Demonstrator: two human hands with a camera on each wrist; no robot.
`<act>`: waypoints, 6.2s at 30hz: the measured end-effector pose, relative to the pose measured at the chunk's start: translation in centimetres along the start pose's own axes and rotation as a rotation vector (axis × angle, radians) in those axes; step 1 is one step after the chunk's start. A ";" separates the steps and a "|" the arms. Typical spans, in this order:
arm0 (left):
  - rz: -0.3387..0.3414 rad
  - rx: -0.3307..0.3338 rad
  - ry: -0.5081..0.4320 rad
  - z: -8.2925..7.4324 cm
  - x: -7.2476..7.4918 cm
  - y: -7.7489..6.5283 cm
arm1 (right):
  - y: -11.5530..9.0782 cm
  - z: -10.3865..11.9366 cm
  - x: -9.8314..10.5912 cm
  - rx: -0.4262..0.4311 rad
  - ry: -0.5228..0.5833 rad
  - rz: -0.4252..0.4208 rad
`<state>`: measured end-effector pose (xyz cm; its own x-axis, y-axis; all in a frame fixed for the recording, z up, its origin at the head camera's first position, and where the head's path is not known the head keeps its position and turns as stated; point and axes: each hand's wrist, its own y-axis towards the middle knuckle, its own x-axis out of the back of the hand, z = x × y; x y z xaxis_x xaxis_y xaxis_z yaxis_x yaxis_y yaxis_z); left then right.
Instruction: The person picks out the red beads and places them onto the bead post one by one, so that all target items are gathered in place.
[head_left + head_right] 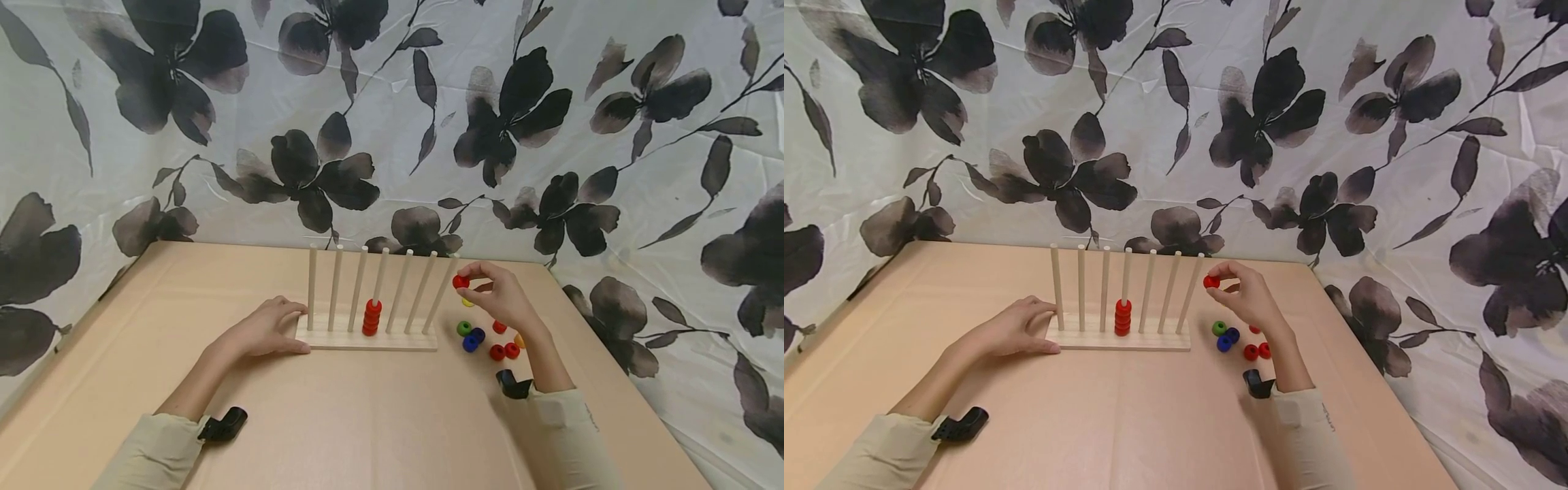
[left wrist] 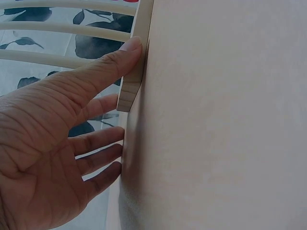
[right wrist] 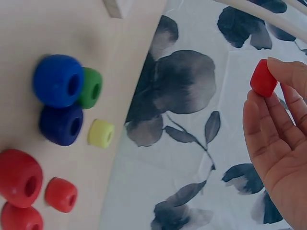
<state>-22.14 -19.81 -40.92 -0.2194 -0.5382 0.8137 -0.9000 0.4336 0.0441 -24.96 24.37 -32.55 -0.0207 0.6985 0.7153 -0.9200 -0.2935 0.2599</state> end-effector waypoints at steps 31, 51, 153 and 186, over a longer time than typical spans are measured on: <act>-0.010 -0.009 0.004 0.1 -0.1 0.1 | 0.4 4.3 1.9 0.148 0.021 -0.164; -0.007 0.000 0.009 0.0 -0.1 0.1 | 0.7 7.5 2.4 0.284 0.023 -0.250; -0.019 -0.003 0.012 -0.1 -0.1 0.0 | 0.7 11.3 -4.2 0.504 -0.005 -0.072; -0.001 0.005 0.008 -0.1 0.0 -0.1 | -6.0 6.2 -4.0 0.280 -0.023 0.027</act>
<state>-22.07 -19.77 -40.89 -0.2153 -0.5328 0.8184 -0.9021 0.4294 0.0423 -16.96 19.27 -32.96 -0.0318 0.6738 0.7382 -0.7753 -0.4827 0.4073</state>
